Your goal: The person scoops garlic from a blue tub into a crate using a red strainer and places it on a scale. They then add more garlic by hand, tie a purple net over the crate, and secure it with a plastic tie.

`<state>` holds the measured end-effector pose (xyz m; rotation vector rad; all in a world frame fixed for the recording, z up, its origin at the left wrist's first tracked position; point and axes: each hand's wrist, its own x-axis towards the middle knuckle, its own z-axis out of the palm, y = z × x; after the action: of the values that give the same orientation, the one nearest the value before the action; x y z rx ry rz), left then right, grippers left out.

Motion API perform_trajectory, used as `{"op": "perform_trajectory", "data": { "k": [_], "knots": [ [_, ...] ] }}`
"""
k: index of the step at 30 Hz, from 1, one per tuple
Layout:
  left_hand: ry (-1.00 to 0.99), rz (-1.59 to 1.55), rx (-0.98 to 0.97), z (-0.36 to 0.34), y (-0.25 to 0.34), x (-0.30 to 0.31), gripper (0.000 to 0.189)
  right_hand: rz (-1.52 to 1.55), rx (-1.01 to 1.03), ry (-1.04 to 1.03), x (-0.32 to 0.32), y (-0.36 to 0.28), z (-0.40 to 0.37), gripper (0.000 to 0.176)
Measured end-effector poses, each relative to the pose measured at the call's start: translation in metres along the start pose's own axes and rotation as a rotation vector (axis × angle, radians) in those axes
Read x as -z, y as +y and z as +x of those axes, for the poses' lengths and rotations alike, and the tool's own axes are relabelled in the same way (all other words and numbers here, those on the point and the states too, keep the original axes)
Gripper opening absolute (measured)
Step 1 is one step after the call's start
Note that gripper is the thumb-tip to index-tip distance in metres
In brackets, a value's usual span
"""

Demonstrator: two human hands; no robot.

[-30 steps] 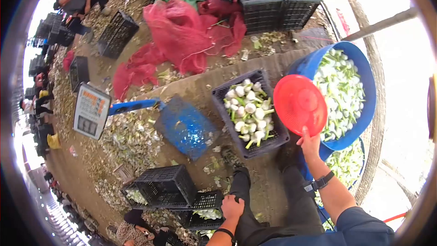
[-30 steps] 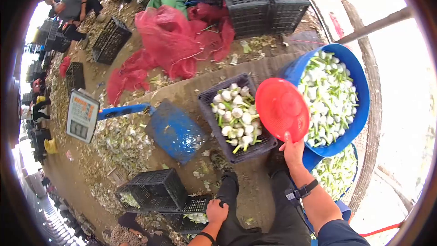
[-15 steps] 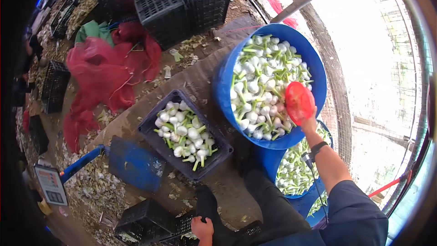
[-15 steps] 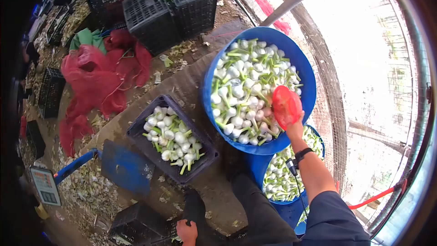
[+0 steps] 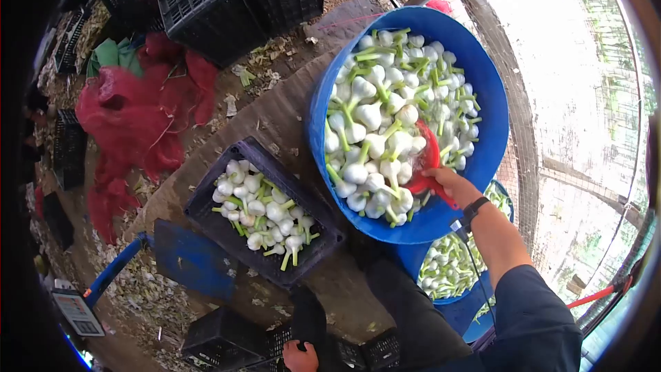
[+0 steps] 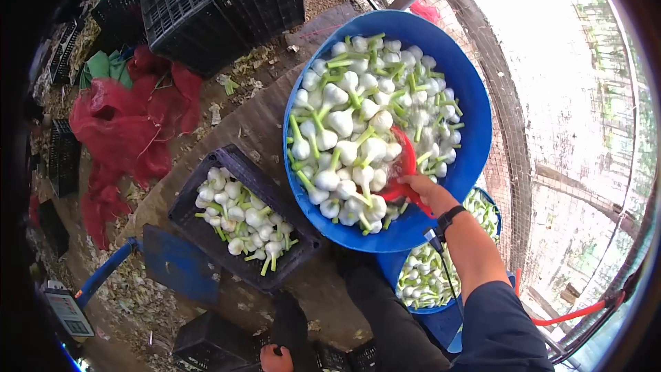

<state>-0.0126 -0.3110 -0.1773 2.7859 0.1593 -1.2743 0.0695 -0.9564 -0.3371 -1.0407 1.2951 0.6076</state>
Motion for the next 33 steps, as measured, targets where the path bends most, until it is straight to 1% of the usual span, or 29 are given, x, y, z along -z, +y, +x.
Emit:
{"op": "perform_trajectory", "data": {
  "k": [1, 2, 4, 5, 7, 8, 9, 10, 12, 14, 16, 17, 19, 23, 24, 25, 26, 27, 28, 29, 30, 33],
  "knots": [
    [-0.026, 0.017, 0.047, 0.0, 0.01, 0.003, 0.04, 0.048, -0.013, 0.022, -0.002, 0.008, 0.004, 0.028],
    [-0.024, 0.014, 0.044, 0.001, 0.009, -0.001, 0.04, 0.098, -0.027, 0.048, -0.001, 0.017, 0.006, 0.028],
    [-0.056, 0.023, -0.009, 0.004, 0.002, -0.007, 0.042, 0.252, -0.028, 0.136, -0.022, 0.022, 0.01, 0.027],
    [-0.052, 0.032, -0.006, 0.003, 0.002, -0.007, 0.042, 0.245, -0.006, 0.094, -0.026, 0.02, 0.012, 0.027],
    [-0.136, 0.074, 0.001, 0.005, 0.014, 0.007, 0.043, 0.25, 0.014, 0.045, -0.03, 0.025, 0.013, 0.026],
    [-0.129, 0.08, 0.0, 0.006, 0.02, 0.012, 0.043, 0.311, 0.029, -0.047, -0.026, 0.026, 0.008, 0.028],
    [-0.162, 0.093, 0.052, 0.006, 0.028, 0.018, 0.044, 0.369, 0.047, -0.134, -0.023, 0.025, 0.0, 0.029],
    [-0.197, 0.103, 0.102, 0.007, 0.033, 0.02, 0.045, 0.372, 0.054, -0.131, -0.02, 0.025, -0.008, 0.029],
    [-0.173, 0.106, 0.082, 0.008, 0.029, 0.015, 0.045, 0.389, -0.007, -0.097, -0.015, 0.03, -0.023, 0.03],
    [-0.155, 0.11, 0.066, 0.006, 0.024, 0.012, 0.045, 0.401, 0.019, -0.135, -0.011, 0.034, -0.03, 0.03],
    [-0.213, 0.096, 0.13, 0.006, 0.039, 0.028, 0.044, 0.456, 0.071, -0.122, -0.016, 0.028, -0.045, 0.026],
    [-0.209, 0.094, 0.123, 0.006, 0.034, 0.023, 0.044, 0.453, 0.115, -0.12, -0.019, 0.023, -0.051, 0.028],
    [-0.123, 0.095, 0.038, 0.005, 0.023, 0.015, 0.044, 0.462, 0.132, -0.133, -0.019, 0.018, -0.059, 0.028],
    [-0.137, 0.08, 0.029, 0.003, 0.013, 0.012, 0.044, 0.484, 0.174, -0.125, -0.018, 0.016, -0.079, 0.027],
    [-0.117, 0.093, -0.004, 0.002, 0.009, 0.009, 0.044, 0.475, 0.179, -0.127, -0.021, 0.013, -0.091, 0.027],
    [-0.095, 0.106, -0.032, 0.002, 0.004, 0.006, 0.045, 0.472, 0.204, -0.076, -0.024, 0.01, -0.105, 0.026],
    [-0.088, 0.097, -0.019, 0.001, 0.006, 0.006, 0.045, 0.468, 0.225, -0.032, -0.03, 0.004, -0.12, 0.026],
    [-0.004, 0.062, -0.035, 0.0, 0.009, 0.005, 0.037, 0.426, 0.23, 0.03, -0.035, -0.002, -0.133, 0.026],
    [0.082, 0.031, -0.041, -0.003, 0.009, 0.008, 0.03, 0.408, 0.252, 0.019, -0.029, 0.005, -0.134, 0.028],
    [0.093, 0.027, -0.009, -0.005, 0.008, 0.009, 0.03, 0.381, 0.324, 0.019, -0.04, -0.003, -0.154, 0.03],
    [0.1, 0.007, -0.016, -0.006, 0.007, 0.009, 0.031, 0.361, 0.376, 0.005, -0.055, -0.013, -0.176, 0.031],
    [0.102, -0.029, 0.001, -0.011, -0.002, 0.008, 0.032, 0.284, 0.413, -0.016, -0.094, -0.023, -0.216, 0.033]
  ]
}}
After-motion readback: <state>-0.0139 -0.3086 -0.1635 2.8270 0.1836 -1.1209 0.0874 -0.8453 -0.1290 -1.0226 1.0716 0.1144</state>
